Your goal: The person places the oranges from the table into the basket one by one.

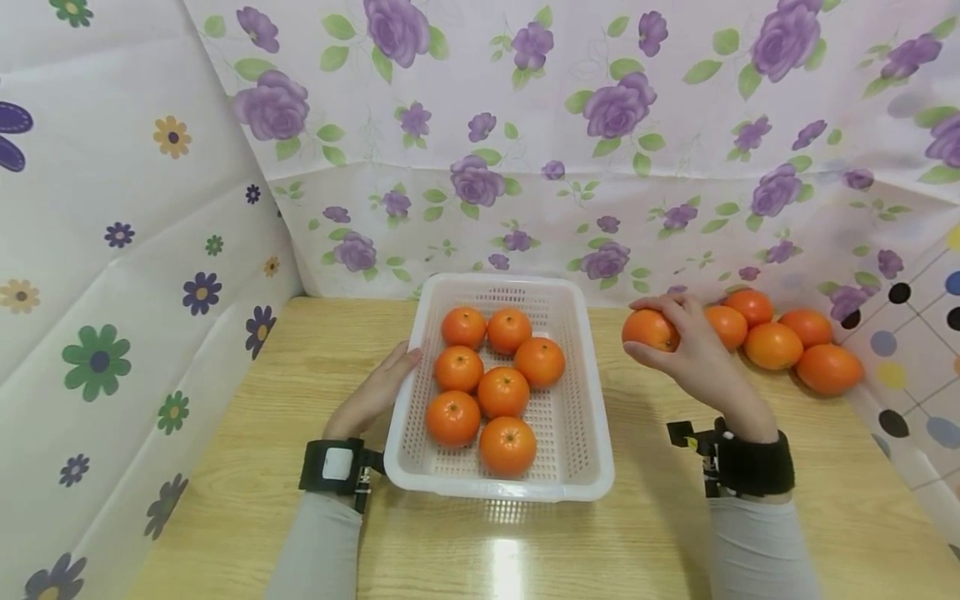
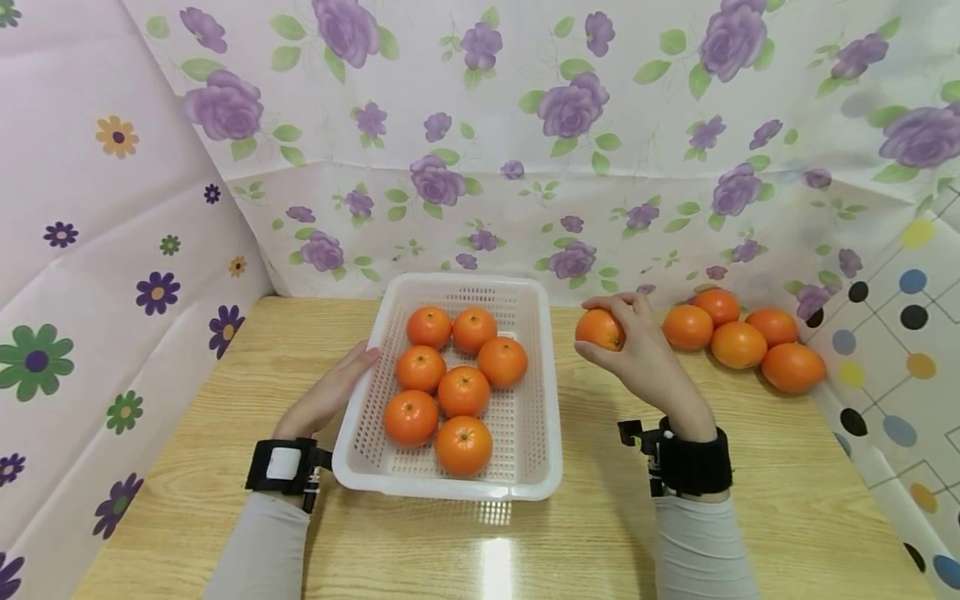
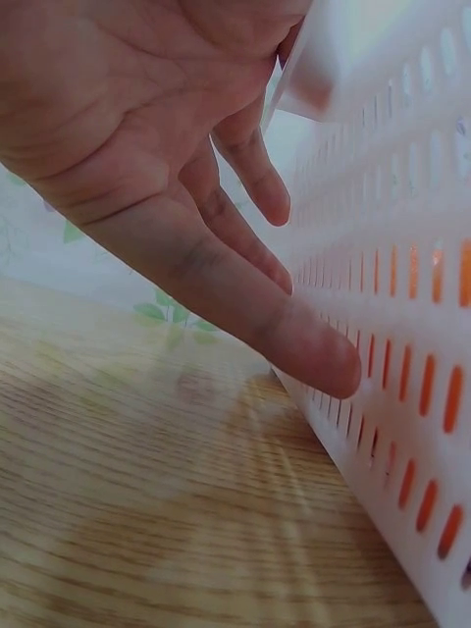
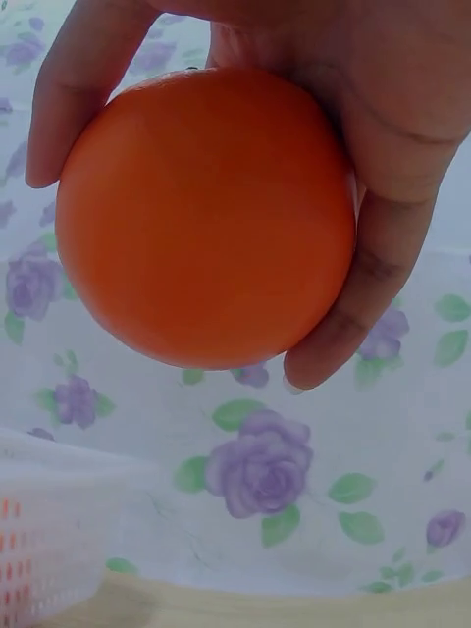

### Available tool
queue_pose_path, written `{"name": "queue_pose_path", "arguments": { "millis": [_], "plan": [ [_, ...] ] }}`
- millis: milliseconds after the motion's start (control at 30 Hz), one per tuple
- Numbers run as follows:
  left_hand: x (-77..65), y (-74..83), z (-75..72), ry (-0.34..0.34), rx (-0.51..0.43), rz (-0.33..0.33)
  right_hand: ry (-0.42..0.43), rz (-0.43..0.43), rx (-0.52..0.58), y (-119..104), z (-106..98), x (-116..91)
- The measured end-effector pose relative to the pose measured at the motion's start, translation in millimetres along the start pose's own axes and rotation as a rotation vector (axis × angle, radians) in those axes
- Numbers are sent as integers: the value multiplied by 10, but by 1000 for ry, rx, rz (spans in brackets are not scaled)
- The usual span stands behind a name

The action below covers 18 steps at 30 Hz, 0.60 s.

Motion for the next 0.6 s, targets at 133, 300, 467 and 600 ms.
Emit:
{"name": "queue_pose_path", "arguments": {
  "millis": [133, 300, 467, 600],
  "plan": [
    [3, -17, 13, -1, 12, -4, -55, -54, 5, -133, 30, 21],
    [10, 0, -2, 9, 18, 5, -231, -150, 23, -401, 258, 103],
    [8, 18, -14, 5, 30, 10, -409, -249, 3, -662, 591, 136],
    [3, 24, -7, -1, 28, 11, -565, -267, 38, -786, 837, 133]
  ]
}}
Point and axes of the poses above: each hand's wrist, its own x-axis towards the middle knuckle, its own z-axis out of the palm, y = z × x, the point moved 8 cm from there along x, towards the middle knuckle, and after that the axes turned 2 degrees about -y, right-handed, at the moved point
